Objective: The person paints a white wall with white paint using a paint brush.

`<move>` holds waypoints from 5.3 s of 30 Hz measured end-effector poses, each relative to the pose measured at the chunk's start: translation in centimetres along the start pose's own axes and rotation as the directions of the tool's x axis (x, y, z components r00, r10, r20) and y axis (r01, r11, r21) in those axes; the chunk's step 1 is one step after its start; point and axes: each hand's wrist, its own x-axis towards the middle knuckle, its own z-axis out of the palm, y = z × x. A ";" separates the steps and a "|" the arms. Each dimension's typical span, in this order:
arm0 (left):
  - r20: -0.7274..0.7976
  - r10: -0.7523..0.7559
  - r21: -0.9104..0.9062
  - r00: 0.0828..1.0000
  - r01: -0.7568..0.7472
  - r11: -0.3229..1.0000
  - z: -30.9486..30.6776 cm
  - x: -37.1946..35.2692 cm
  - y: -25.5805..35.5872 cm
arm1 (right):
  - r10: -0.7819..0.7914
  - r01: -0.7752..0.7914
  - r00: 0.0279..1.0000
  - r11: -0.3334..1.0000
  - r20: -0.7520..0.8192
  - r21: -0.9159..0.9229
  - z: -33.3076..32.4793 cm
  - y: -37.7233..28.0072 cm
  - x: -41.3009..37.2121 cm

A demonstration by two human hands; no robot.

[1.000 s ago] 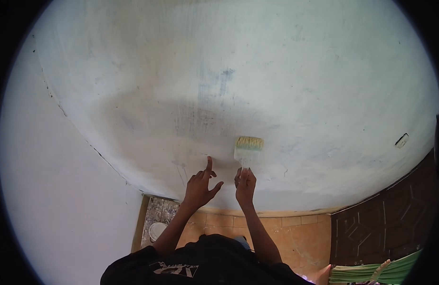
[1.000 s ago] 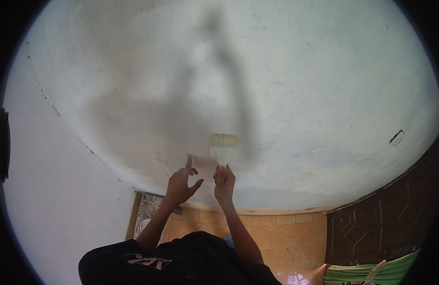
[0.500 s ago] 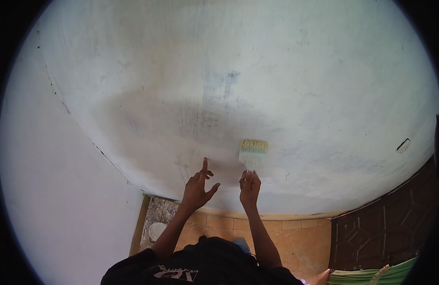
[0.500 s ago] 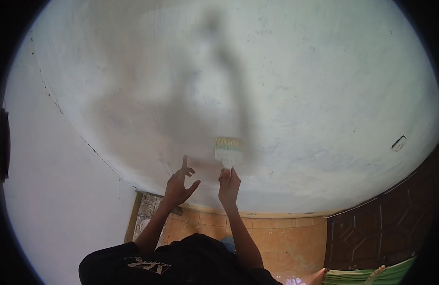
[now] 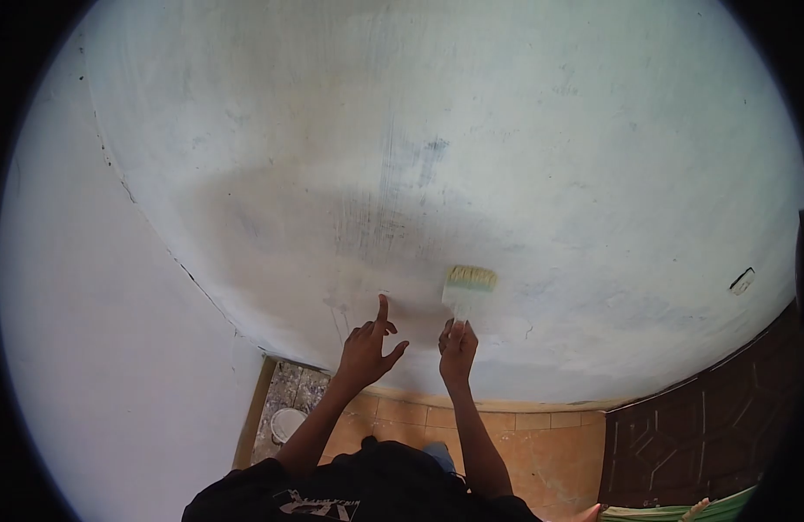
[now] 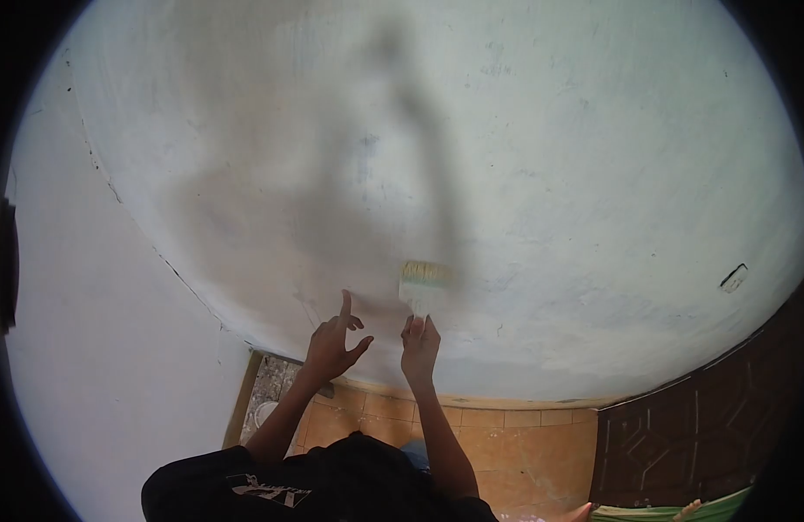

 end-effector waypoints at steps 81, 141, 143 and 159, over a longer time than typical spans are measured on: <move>0.066 0.059 0.086 0.996 -0.064 0.994 -6.3 -1.4 -8.7 | 0.131 -0.131 0.991 0.991 -0.006 -0.021 13.3 1.2 -5.7; 0.103 0.106 -0.037 0.989 -0.102 0.994 -7.0 -1.3 -7.8 | -0.069 0.064 0.997 0.993 -0.043 -0.100 8.5 -0.9 -3.8; 0.121 0.097 -0.056 0.988 -0.091 0.994 -7.1 -1.6 -7.6 | -0.148 0.145 0.989 0.986 -0.030 -0.086 8.7 -3.9 -0.5; 0.050 0.054 -0.158 0.997 -0.046 0.986 -7.6 -2.1 -6.8 | -0.069 0.071 0.996 0.997 -0.059 0.018 8.5 -2.6 -0.1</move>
